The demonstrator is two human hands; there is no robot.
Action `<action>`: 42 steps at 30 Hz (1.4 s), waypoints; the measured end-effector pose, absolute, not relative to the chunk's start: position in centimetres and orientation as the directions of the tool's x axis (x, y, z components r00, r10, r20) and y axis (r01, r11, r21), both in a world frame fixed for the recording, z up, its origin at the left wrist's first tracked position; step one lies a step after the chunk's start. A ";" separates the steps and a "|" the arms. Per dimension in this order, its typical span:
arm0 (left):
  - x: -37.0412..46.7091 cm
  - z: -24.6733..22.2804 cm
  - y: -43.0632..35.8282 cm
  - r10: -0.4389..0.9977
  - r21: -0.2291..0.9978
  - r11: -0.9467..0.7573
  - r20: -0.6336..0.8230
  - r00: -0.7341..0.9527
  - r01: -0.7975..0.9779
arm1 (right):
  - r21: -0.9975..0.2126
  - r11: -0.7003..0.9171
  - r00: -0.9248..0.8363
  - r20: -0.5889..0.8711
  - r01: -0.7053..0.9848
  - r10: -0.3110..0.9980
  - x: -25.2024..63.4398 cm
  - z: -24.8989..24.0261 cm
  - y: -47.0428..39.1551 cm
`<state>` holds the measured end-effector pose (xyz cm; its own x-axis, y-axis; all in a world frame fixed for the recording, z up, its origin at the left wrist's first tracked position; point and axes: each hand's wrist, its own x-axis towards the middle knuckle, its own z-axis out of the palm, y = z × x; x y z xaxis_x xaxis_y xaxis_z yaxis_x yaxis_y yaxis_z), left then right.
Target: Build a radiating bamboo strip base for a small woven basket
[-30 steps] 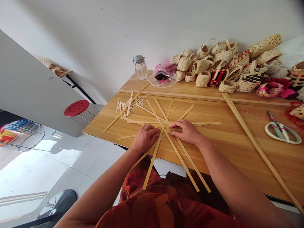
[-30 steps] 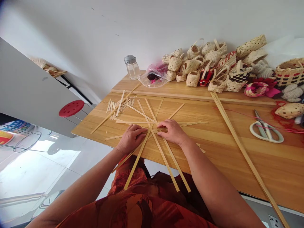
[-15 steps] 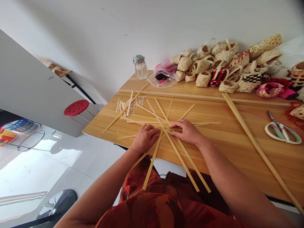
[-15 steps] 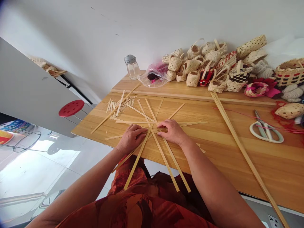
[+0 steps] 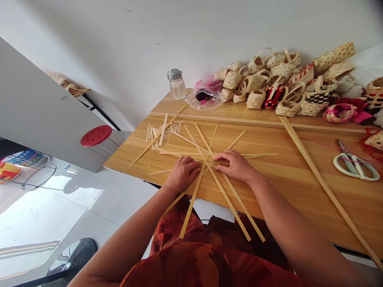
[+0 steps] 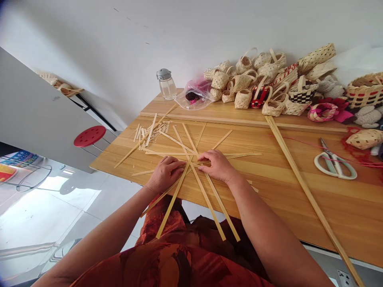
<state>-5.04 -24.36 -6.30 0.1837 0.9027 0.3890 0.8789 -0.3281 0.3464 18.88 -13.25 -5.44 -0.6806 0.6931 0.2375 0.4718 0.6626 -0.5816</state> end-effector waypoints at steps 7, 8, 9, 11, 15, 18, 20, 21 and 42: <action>-5.0 -6.4 -24.4 0.905 0.339 -0.322 0.385 0.182 0.884 | -0.612 0.664 -0.703 0.234 0.430 0.672 19.1 -5.1 -13.1; -5.0 -6.4 -24.4 0.904 0.338 -0.322 0.387 0.181 0.885 | -0.618 0.664 -0.704 0.239 0.421 0.669 19.1 -5.2 -13.1; -5.0 -6.4 -24.3 0.904 0.336 -0.322 0.388 0.181 0.885 | -0.622 0.664 -0.704 0.243 0.414 0.667 19.1 -5.2 -13.0; -5.0 -6.4 -24.3 0.903 0.334 -0.322 0.388 0.183 0.886 | -0.626 0.664 -0.708 0.241 0.409 0.664 19.2 -5.1 -13.0; -5.0 -6.4 -24.3 0.903 0.337 -0.324 0.389 0.183 0.884 | -0.617 0.664 -0.717 0.220 0.422 0.661 19.2 -4.8 -13.1; -5.0 -6.4 -24.3 0.902 0.342 -0.324 0.392 0.180 0.882 | -0.610 0.662 -0.714 0.214 0.436 0.666 19.3 -4.7 -13.2; -5.0 -6.4 -24.4 0.901 0.343 -0.326 0.394 0.180 0.881 | -0.612 0.660 -0.712 0.214 0.436 0.668 19.3 -4.8 -13.2; -5.0 -6.4 -24.4 0.901 0.342 -0.327 0.395 0.180 0.881 | -0.613 0.659 -0.712 0.215 0.435 0.669 19.3 -4.8 -13.2; -5.0 -6.4 -24.4 0.902 0.349 -0.324 0.396 0.175 0.879 | -0.599 0.659 -0.710 0.203 0.455 0.675 19.2 -4.8 -13.2</action>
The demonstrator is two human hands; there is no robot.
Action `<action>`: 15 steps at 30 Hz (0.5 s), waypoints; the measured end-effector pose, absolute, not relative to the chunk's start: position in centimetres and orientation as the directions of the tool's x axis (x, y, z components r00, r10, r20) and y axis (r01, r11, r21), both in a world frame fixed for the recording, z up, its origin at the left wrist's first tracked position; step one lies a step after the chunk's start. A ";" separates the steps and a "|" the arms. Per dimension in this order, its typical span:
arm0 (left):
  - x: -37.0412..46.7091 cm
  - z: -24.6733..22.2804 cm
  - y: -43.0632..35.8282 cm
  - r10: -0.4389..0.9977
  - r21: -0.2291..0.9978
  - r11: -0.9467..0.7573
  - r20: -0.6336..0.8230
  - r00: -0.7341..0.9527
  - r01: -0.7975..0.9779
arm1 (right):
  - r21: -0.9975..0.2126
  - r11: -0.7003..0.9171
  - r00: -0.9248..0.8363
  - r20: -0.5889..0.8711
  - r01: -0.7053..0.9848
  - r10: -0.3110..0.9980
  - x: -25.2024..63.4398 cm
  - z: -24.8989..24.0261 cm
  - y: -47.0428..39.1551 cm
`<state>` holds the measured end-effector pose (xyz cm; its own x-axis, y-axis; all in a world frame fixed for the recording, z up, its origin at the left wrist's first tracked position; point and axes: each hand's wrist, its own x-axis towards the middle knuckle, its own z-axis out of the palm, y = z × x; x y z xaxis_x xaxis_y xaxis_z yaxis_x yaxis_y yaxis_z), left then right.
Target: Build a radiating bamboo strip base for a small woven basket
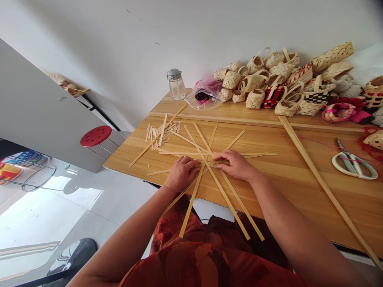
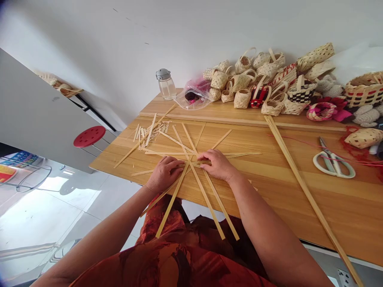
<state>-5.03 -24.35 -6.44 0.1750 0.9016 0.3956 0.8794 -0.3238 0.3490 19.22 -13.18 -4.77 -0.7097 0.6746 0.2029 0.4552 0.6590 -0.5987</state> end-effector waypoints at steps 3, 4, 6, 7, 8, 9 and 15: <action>-5.0 -6.4 -24.4 0.897 0.322 -0.343 0.391 0.206 0.882 | -0.607 0.654 -0.709 0.201 0.452 0.676 19.2 -4.8 -13.2; -5.0 -6.3 -24.4 0.896 0.306 -0.351 0.385 0.222 0.885 | -0.610 0.654 -0.709 0.205 0.446 0.675 19.2 -4.9 -13.1; -5.0 -6.1 -24.4 0.896 0.266 -0.370 0.356 0.266 0.890 | -0.617 0.657 -0.711 0.214 0.434 0.670 19.2 -4.9 -13.1; -5.0 -6.0 -24.4 0.897 0.246 -0.380 0.334 0.290 0.892 | -0.619 0.657 -0.711 0.216 0.431 0.670 19.2 -5.0 -13.1; -5.0 -5.8 -24.3 0.897 0.227 -0.391 0.311 0.314 0.892 | -0.619 0.657 -0.711 0.217 0.430 0.669 19.2 -5.0 -13.1; -5.0 -5.7 -24.3 0.897 0.212 -0.400 0.291 0.333 0.892 | -0.619 0.657 -0.710 0.217 0.431 0.670 19.2 -5.0 -13.0; -5.0 -5.4 -24.6 0.888 0.220 -0.425 0.290 0.357 0.878 | -0.611 0.659 -0.708 0.216 0.438 0.672 19.3 -4.9 -13.1</action>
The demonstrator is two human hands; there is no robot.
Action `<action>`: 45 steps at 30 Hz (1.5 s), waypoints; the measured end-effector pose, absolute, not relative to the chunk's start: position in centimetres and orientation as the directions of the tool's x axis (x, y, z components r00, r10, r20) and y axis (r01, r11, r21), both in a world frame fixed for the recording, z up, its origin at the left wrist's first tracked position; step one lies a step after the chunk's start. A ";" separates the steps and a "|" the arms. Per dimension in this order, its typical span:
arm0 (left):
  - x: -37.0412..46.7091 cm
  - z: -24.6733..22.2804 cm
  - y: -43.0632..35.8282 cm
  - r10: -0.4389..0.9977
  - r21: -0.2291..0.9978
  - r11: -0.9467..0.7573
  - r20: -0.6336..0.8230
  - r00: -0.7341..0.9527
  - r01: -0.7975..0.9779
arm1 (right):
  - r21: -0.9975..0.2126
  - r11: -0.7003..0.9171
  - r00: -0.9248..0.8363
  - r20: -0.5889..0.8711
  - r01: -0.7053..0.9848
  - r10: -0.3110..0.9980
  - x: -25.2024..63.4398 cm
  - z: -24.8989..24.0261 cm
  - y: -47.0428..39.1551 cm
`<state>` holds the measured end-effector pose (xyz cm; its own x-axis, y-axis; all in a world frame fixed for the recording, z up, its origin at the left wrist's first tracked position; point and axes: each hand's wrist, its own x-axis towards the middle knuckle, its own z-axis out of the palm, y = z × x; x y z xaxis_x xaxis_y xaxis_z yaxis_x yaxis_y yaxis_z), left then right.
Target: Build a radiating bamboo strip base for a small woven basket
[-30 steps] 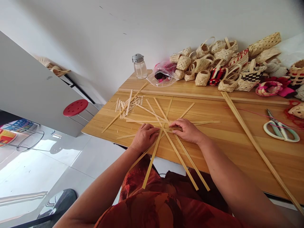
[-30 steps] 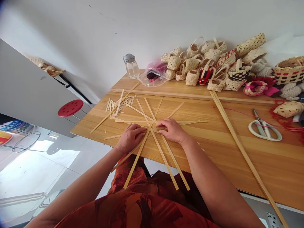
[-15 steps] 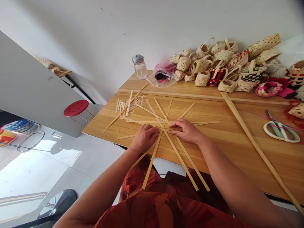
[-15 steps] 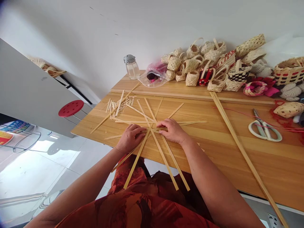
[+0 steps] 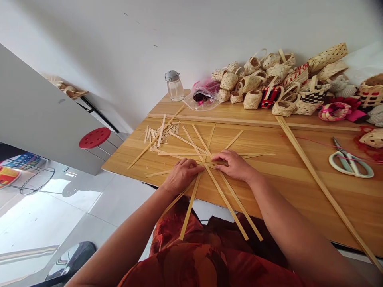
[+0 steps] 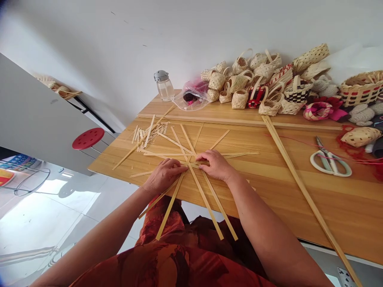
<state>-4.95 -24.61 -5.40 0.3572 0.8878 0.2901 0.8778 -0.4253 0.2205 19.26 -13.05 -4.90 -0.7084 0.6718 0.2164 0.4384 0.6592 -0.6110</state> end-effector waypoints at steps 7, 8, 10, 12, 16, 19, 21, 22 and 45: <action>-4.7 -5.1 -25.5 0.898 0.296 -0.403 0.311 0.311 0.866 | -0.597 0.675 -0.712 0.231 0.434 0.663 19.3 -4.9 -13.0; -4.7 -5.1 -25.5 0.901 0.300 -0.397 0.308 0.306 0.867 | -0.601 0.674 -0.709 0.238 0.429 0.664 19.2 -5.0 -13.0; -4.6 -5.1 -25.4 0.905 0.306 -0.390 0.303 0.299 0.869 | -0.615 0.668 -0.700 0.250 0.419 0.669 19.2 -5.0 -13.0; -4.6 -5.1 -25.3 0.907 0.311 -0.386 0.301 0.296 0.868 | -0.630 0.661 -0.692 0.260 0.408 0.674 19.1 -5.1 -13.1; -4.6 -5.1 -25.3 0.905 0.318 -0.389 0.305 0.295 0.865 | -0.655 0.645 -0.649 0.300 0.393 0.700 19.0 -5.0 -13.4; -4.4 -4.9 -25.4 0.911 0.324 -0.376 0.299 0.283 0.868 | -0.644 0.656 -0.546 0.411 0.392 0.730 18.7 -4.8 -13.7; -4.3 -4.8 -25.4 0.916 0.326 -0.365 0.291 0.275 0.872 | -0.605 0.696 -0.484 0.509 0.387 0.712 18.4 -4.8 -13.8; -4.2 -4.8 -25.4 0.918 0.325 -0.361 0.288 0.273 0.874 | -0.578 0.721 -0.475 0.547 0.382 0.690 18.3 -4.8 -13.9; -2.3 -4.6 -26.5 0.964 0.350 -0.188 0.247 0.103 0.917 | -0.416 0.790 -0.721 0.352 0.451 0.597 18.4 -7.2 -13.1</action>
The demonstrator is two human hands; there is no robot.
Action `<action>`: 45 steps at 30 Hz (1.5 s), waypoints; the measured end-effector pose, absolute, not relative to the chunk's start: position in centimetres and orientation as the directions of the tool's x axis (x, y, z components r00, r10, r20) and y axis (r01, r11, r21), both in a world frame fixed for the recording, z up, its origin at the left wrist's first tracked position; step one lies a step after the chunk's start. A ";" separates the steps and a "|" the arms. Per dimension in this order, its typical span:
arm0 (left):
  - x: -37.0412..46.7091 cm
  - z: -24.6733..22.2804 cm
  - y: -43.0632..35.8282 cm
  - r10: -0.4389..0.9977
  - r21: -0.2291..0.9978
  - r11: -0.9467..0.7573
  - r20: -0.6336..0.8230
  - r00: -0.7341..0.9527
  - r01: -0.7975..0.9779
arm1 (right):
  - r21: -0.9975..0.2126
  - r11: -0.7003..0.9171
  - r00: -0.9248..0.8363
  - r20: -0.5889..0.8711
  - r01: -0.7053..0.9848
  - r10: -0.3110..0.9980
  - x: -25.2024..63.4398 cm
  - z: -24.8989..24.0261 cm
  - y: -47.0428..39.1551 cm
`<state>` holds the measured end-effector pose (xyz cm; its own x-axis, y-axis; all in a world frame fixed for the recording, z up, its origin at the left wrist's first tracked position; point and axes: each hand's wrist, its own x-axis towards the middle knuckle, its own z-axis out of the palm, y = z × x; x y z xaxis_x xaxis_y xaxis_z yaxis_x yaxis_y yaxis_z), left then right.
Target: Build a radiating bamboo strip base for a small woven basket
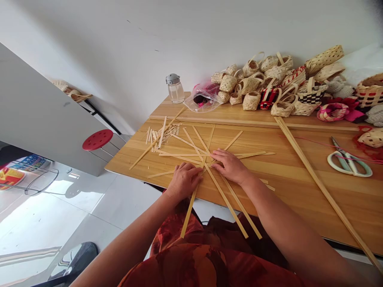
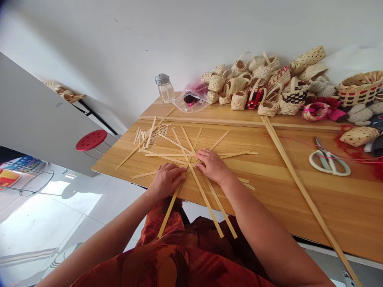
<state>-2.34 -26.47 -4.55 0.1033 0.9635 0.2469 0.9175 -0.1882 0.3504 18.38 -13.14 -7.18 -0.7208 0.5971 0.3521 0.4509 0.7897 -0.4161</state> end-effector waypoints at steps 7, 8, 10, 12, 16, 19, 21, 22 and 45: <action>-1.5 -4.5 -26.4 0.986 0.427 -0.076 0.164 0.005 0.901 | -0.447 0.777 -0.717 0.345 0.443 0.606 18.4 -7.4 -13.0; -1.4 -4.5 -26.4 0.988 0.445 -0.060 0.154 -0.010 0.894 | -0.450 0.777 -0.716 0.347 0.440 0.606 18.5 -7.4 -12.9; -1.4 -4.5 -26.4 0.990 0.474 -0.034 0.137 -0.036 0.880 | -0.457 0.777 -0.713 0.355 0.432 0.605 18.5 -7.5 -12.9; -1.4 -4.5 -26.4 0.990 0.493 -0.018 0.130 -0.053 0.870 | -0.465 0.775 -0.709 0.360 0.427 0.606 18.5 -7.5 -12.9; -1.4 -4.4 -26.3 0.991 0.524 0.003 0.114 -0.074 0.852 | -0.463 0.779 -0.711 0.364 0.423 0.602 18.5 -7.5 -12.9; -1.4 -4.1 -26.2 0.992 0.581 0.044 0.069 -0.103 0.813 | -0.463 0.778 -0.710 0.362 0.426 0.604 18.5 -7.3 -13.0; -1.4 -3.9 -26.2 0.992 0.608 0.068 0.046 -0.120 0.791 | -0.468 0.772 -0.708 0.355 0.431 0.610 18.5 -7.3 -13.0; -1.4 -3.9 -26.2 0.992 0.612 0.071 0.041 -0.122 0.788 | -0.471 0.769 -0.708 0.351 0.432 0.613 18.5 -7.3 -13.0; -2.1 -4.7 -25.8 0.994 0.544 -0.068 0.107 0.011 0.836 | -0.458 0.773 -0.699 0.366 0.439 0.614 18.4 -7.4 -12.9</action>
<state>-2.12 -25.84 -4.69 0.0111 0.9943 0.1065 0.8362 -0.0676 0.5443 18.38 -12.93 -7.37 -0.6994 0.6136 0.3664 0.4385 0.7733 -0.4580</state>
